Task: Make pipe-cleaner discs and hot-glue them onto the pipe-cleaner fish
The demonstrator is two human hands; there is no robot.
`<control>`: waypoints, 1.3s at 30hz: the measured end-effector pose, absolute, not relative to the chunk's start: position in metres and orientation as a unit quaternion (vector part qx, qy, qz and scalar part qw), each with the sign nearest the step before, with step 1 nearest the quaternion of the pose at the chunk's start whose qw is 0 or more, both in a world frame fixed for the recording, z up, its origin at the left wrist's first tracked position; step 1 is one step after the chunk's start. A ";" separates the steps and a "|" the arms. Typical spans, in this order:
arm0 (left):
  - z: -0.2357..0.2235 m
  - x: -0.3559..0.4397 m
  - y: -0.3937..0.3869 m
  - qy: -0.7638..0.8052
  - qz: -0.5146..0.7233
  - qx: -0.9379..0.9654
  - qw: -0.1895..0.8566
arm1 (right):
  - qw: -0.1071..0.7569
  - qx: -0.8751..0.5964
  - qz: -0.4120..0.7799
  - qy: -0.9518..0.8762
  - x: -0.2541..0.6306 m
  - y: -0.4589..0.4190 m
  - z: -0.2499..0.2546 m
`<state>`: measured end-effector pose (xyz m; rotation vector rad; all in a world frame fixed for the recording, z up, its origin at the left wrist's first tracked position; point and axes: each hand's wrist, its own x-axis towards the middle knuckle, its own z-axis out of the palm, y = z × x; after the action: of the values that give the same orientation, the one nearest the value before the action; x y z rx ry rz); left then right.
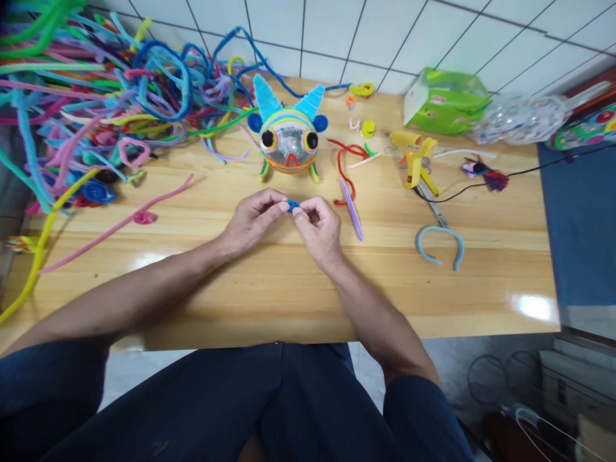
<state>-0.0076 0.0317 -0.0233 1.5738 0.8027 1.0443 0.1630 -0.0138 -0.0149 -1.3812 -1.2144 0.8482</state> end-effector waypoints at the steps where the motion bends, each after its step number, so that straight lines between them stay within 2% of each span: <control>1: -0.023 -0.008 0.032 0.336 0.433 0.657 0.517 | 0.528 -0.580 0.355 -0.508 0.163 -0.014 -0.015; 20: -0.020 -0.008 0.030 0.332 0.445 0.656 0.511 | 0.525 -0.585 0.339 -0.517 0.163 -0.017 -0.016; 23: -0.017 -0.008 0.027 0.328 0.459 0.673 0.478 | 0.533 -0.579 0.335 -0.518 0.163 -0.019 -0.017; 30: -0.012 -0.009 0.023 0.269 0.516 0.744 0.329 | 0.552 -0.543 0.285 -0.565 0.165 -0.025 -0.016; 39: -0.005 -0.013 0.020 0.247 0.514 0.771 0.284 | 0.563 -0.516 0.205 -0.612 0.165 -0.031 -0.012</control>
<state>-0.0128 0.0201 -0.0045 2.0626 0.6599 1.3762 0.1653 -0.0309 -0.0120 -1.2156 -1.4401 0.4830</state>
